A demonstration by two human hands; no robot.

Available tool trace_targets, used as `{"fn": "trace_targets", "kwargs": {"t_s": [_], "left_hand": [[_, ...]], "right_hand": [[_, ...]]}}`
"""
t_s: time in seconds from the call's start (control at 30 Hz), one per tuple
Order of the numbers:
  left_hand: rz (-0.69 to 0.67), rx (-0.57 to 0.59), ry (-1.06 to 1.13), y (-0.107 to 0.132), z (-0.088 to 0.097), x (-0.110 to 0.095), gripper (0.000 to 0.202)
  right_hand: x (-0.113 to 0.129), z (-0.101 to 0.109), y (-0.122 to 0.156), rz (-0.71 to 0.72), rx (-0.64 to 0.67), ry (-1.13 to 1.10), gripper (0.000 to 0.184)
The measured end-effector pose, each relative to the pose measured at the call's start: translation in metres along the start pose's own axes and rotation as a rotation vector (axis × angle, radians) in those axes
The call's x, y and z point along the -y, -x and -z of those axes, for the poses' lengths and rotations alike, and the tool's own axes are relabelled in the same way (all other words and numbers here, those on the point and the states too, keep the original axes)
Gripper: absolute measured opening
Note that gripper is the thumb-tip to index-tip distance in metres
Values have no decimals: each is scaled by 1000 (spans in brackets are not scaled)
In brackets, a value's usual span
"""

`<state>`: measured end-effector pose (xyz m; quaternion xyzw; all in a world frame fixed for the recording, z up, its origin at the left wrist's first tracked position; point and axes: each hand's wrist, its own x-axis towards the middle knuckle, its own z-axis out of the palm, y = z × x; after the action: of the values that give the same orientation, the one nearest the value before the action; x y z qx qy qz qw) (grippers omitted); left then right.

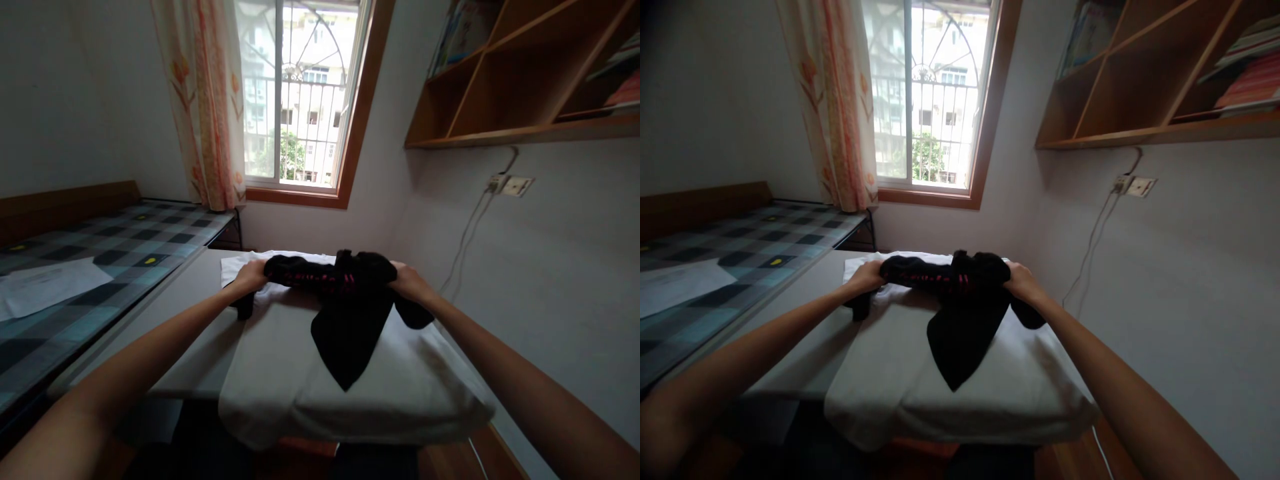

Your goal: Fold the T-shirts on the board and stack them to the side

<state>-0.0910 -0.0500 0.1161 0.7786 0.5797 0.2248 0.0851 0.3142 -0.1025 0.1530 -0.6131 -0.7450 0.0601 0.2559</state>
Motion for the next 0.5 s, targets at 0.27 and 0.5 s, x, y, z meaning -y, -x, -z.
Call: {"fn": "trace_targets", "kwargs": {"t_s": [0.27, 0.5], "left_hand": [[-86, -686, 247, -47, 72, -57, 28], [-246, 190, 545, -8, 139, -62, 39]], "right_hand": [[20, 77, -47, 30, -841, 28, 16], [28, 131, -9, 24, -484, -461, 38]]}}
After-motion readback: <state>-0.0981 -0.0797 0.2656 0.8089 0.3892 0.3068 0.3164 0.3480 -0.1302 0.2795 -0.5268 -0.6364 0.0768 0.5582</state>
